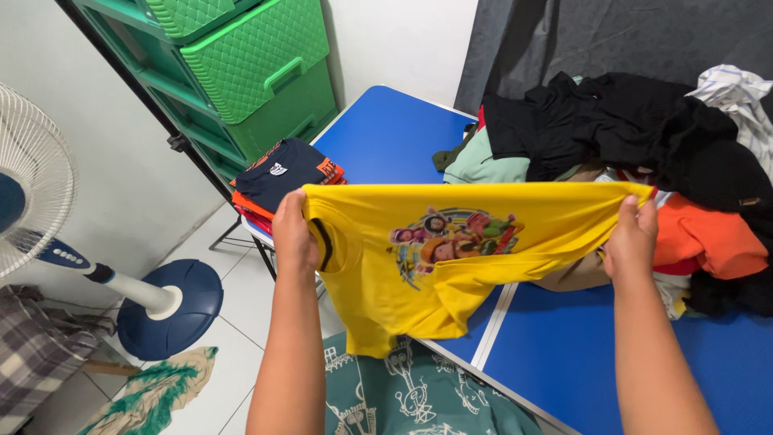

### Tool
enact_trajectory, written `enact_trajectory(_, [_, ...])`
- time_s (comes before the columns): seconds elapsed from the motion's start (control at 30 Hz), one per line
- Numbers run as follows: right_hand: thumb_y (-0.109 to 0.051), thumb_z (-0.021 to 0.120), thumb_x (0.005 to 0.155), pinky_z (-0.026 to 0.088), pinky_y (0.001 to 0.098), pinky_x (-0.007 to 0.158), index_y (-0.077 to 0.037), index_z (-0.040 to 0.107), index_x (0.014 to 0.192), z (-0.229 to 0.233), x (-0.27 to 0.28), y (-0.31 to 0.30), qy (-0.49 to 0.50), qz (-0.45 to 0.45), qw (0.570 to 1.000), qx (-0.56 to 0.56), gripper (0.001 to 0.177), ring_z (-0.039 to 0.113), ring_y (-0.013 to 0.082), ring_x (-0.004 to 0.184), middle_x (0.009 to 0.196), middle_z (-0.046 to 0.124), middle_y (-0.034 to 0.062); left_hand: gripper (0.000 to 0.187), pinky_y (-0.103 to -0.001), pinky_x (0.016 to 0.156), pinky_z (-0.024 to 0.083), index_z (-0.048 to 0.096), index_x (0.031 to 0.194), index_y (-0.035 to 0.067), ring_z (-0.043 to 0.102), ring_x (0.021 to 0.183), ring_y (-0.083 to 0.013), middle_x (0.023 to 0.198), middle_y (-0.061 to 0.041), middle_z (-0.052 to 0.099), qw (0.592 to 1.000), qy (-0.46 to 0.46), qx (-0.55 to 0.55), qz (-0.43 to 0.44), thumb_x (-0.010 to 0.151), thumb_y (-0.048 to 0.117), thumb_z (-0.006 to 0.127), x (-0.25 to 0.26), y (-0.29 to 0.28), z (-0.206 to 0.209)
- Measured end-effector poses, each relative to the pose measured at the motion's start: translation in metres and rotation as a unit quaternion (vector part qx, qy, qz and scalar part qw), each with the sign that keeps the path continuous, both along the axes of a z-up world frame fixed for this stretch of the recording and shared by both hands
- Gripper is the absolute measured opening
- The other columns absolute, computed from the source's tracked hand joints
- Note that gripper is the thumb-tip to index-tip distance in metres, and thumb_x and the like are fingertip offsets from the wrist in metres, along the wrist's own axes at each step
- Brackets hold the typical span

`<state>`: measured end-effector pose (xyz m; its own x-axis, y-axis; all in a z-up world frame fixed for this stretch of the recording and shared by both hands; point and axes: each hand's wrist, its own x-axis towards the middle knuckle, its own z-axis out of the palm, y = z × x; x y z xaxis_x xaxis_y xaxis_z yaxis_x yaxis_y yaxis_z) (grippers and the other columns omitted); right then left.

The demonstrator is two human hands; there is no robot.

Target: The person folds a yellow t-shirt and a pair of black shorts by hand on a blue table and then stacks them on top of other folded clothes.

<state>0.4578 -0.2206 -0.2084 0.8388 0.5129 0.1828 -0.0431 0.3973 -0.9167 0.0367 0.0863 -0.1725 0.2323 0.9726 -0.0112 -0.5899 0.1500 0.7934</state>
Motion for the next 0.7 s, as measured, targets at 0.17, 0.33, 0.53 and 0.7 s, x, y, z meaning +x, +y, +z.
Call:
enact_trajectory(0.17, [-0.02, 0.047, 0.125, 0.048, 0.037, 0.095, 0.001, 0.053, 0.13, 0.021, -0.004, -0.012, -0.298, -0.236, 0.877, -0.295, 0.023, 0.063, 0.0245, 0.106, 0.12, 0.066, 0.0168, 0.021, -0.029, 0.081, 0.053, 0.064, 0.105, 0.0, 0.066, 0.088, -0.0151, 0.096, -0.006, 0.069, 0.998, -0.019, 0.058, -0.016, 0.104, 0.017, 0.052, 0.001, -0.013, 0.029])
enact_trajectory(0.33, [-0.021, 0.077, 0.099, 0.056, 0.0356, 0.088, -0.001, 0.053, 0.142, 0.046, 0.013, -0.02, -0.077, -0.083, 0.97, -0.214, 0.053, 0.067, 0.0196, 0.101, 0.118, 0.069, 0.0127, 0.021, -0.032, 0.084, 0.055, 0.063, 0.104, -0.001, 0.068, 0.09, -0.0182, 0.097, -0.008, 0.07, 0.997, -0.046, 0.051, -0.031, 0.103, 0.016, 0.052, -0.009, -0.022, 0.047])
enact_trajectory(0.53, [-0.004, 0.075, 0.086, 0.056, 0.036, 0.091, -0.01, 0.044, 0.16, 0.07, 0.016, -0.055, -0.01, 0.162, 0.977, -0.141, 0.08, 0.07, 0.0207, 0.103, 0.108, 0.071, 0.0111, 0.022, -0.032, 0.083, 0.055, 0.064, 0.107, -0.001, 0.068, 0.09, -0.0181, 0.097, -0.009, 0.069, 0.999, -0.036, 0.03, -0.015, 0.103, 0.016, 0.052, -0.02, -0.027, 0.059])
enact_trajectory(0.7, [0.0, 0.07, 0.095, 0.056, 0.0348, 0.098, -0.002, 0.047, 0.161, 0.066, 0.024, -0.067, -0.015, 0.113, 0.985, -0.127, 0.07, 0.071, 0.0193, 0.108, 0.116, 0.073, 0.0105, 0.021, -0.033, 0.083, 0.055, 0.064, 0.107, -0.002, 0.068, 0.09, -0.0184, 0.098, -0.009, 0.069, 0.998, -0.049, 0.045, -0.001, 0.104, 0.015, 0.052, -0.033, -0.021, 0.059])
